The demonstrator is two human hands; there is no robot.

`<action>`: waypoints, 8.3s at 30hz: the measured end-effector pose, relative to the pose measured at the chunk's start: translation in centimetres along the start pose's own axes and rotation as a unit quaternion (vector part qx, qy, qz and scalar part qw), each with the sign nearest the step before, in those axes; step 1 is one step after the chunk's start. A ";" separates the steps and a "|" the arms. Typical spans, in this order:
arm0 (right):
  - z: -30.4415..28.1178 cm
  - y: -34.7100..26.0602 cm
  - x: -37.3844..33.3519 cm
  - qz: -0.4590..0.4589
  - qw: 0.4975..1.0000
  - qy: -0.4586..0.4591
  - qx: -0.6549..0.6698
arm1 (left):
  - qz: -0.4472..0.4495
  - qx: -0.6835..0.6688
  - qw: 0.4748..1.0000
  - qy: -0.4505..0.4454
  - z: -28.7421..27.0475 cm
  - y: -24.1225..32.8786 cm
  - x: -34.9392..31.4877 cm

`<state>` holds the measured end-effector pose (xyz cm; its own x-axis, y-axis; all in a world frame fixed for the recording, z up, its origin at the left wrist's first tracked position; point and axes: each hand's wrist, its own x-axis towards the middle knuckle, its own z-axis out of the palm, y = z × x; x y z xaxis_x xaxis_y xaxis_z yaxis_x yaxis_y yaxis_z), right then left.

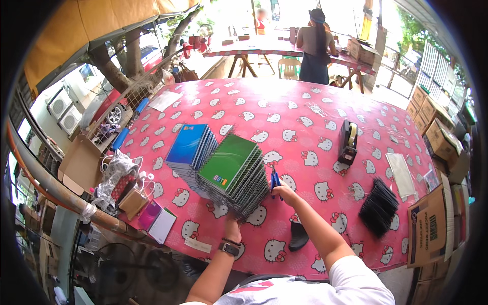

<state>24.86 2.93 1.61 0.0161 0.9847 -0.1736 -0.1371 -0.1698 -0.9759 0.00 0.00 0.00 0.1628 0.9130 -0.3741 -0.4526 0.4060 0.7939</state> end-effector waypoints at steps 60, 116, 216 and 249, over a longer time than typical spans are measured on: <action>4.1 -11.8 -6.3 -0.261 0.893 0.320 0.182 | 0.340 -0.015 0.939 -0.051 10.6 13.6 0.6; 9.3 -12.7 -13.9 -0.282 0.803 0.198 -0.486 | 0.499 0.286 0.818 -0.009 9.1 11.5 -9.0; 7.7 -8.0 -14.2 -0.286 0.784 0.193 -0.515 | 0.391 0.018 0.913 0.113 12.1 5.3 -4.7; 7.0 -6.4 -13.7 -0.232 0.809 0.165 -0.513 | 0.388 0.070 0.908 0.144 11.3 6.1 -4.2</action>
<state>18.54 -9.19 11.19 0.1162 0.9163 0.3833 0.8524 0.1061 -0.5119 6.50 -0.89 11.83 -0.4029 0.8860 0.2297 -0.2145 -0.3353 0.9174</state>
